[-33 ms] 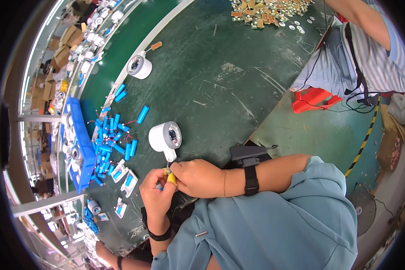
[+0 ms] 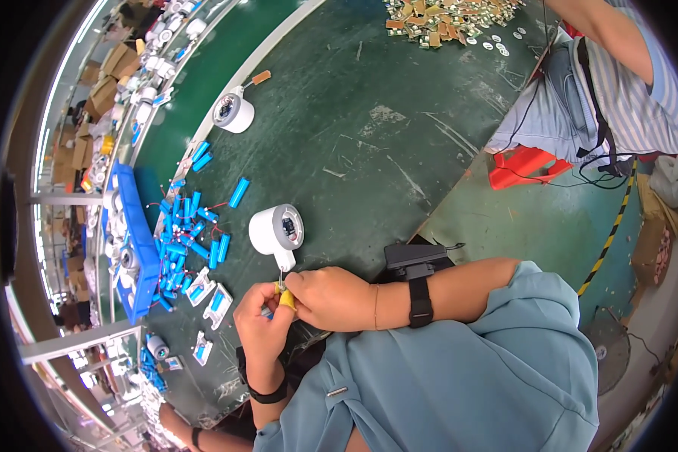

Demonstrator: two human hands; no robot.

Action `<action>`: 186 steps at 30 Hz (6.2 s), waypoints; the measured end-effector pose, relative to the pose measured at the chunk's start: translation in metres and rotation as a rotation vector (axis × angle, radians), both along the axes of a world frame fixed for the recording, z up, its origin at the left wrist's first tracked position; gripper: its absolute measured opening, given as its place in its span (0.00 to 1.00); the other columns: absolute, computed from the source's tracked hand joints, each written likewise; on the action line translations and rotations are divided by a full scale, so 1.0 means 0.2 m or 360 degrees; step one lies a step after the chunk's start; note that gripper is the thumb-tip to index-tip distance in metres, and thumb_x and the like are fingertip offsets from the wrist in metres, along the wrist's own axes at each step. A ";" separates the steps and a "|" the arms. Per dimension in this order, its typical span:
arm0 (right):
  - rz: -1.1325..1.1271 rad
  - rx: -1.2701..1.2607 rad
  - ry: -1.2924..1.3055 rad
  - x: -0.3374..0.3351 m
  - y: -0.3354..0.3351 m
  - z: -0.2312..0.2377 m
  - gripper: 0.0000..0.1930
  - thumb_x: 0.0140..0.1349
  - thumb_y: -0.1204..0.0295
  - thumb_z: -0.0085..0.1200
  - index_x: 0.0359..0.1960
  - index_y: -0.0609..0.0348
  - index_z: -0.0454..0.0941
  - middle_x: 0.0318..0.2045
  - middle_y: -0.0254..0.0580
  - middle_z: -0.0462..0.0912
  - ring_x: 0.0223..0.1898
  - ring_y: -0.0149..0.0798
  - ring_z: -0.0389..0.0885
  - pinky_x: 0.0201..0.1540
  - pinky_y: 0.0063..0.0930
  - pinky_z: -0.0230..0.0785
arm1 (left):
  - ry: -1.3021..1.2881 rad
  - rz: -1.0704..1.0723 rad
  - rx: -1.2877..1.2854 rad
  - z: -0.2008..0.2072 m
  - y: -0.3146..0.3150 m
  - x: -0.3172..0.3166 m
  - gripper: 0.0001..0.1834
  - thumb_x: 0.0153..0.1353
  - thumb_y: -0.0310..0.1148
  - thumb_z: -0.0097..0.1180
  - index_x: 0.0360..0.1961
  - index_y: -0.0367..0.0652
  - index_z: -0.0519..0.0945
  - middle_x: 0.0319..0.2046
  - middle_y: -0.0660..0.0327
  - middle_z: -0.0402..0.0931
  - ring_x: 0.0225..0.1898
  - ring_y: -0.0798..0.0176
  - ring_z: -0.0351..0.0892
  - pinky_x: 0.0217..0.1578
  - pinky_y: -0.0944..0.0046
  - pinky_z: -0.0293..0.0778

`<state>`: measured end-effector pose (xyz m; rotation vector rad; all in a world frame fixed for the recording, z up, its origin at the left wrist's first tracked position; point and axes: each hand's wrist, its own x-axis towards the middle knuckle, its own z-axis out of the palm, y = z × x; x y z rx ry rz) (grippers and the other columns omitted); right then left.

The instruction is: The person assembles electronic devices by connecting a battery's wire to a circuit board inside a white plastic housing. They fit the components into the housing, set the unit aside, and repeat the process with more components.

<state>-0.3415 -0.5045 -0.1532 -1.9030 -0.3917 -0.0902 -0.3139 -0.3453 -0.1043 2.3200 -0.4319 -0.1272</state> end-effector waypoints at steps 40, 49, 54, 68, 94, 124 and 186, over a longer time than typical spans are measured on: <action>0.0484 0.0139 0.0940 0.18 -0.20 0.16 0.05 0.65 0.79 0.48 0.40 0.65 0.75 0.26 0.33 0.79 0.23 0.22 0.79 0.19 0.15 0.69 | -0.0444 0.1397 0.0360 0.44 1.73 -0.20 0.08 0.61 0.24 0.54 0.41 0.36 0.79 0.29 0.70 0.70 0.26 0.78 0.65 0.25 0.75 0.59; 0.0464 0.0132 0.0951 0.18 -0.19 0.16 0.06 0.64 0.78 0.49 0.41 0.65 0.74 0.26 0.35 0.80 0.23 0.24 0.80 0.21 0.17 0.71 | -0.0933 0.1806 0.0749 0.00 1.73 -0.13 0.16 0.57 0.46 0.58 0.31 0.43 0.85 0.41 0.45 0.82 0.40 0.51 0.81 0.45 0.58 0.75; 0.0449 0.0089 0.1037 0.17 -0.22 0.17 0.05 0.65 0.77 0.49 0.40 0.64 0.75 0.25 0.34 0.80 0.25 0.24 0.81 0.23 0.17 0.72 | -0.0078 0.0790 -0.0240 0.03 1.26 -0.07 0.12 0.56 0.17 0.57 0.41 0.37 0.81 0.39 0.62 0.73 0.33 0.70 0.72 0.34 0.73 0.68; -0.0682 -0.1025 -0.0385 1.09 -0.61 0.22 0.20 0.57 0.73 0.59 0.52 0.57 0.70 0.42 0.45 0.76 0.33 0.44 0.79 0.39 0.37 0.73 | 0.0255 0.1059 -0.0922 -0.05 1.16 -0.22 0.06 0.64 0.24 0.54 0.41 0.37 0.78 0.32 0.56 0.82 0.25 0.69 0.79 0.27 0.71 0.75; 0.0283 0.0465 0.1368 0.34 -0.24 0.23 0.12 0.72 0.70 0.40 0.48 0.64 0.72 0.31 0.37 0.79 0.25 0.26 0.79 0.23 0.17 0.70 | 0.0115 0.0127 -0.0287 -0.04 0.30 -0.16 0.12 0.55 0.19 0.60 0.41 0.39 0.76 0.28 0.61 0.75 0.24 0.69 0.72 0.27 0.69 0.69; 0.0353 0.0416 0.1022 0.10 -0.08 0.16 0.09 0.69 0.74 0.44 0.45 0.65 0.72 0.30 0.37 0.81 0.26 0.26 0.80 0.26 0.19 0.73 | -0.0684 -0.0044 -0.0108 -0.04 0.06 -0.05 0.13 0.45 0.24 0.63 0.33 0.43 0.76 0.33 0.57 0.80 0.24 0.55 0.80 0.24 0.61 0.77; 0.0552 0.0571 0.1165 0.10 -0.09 0.11 0.09 0.73 0.73 0.40 0.45 0.62 0.73 0.30 0.32 0.77 0.28 0.22 0.77 0.28 0.16 0.70 | 0.0451 0.0198 -0.0774 -0.09 0.14 -0.07 0.09 0.54 0.19 0.58 0.37 0.37 0.76 0.24 0.67 0.73 0.22 0.79 0.68 0.22 0.74 0.65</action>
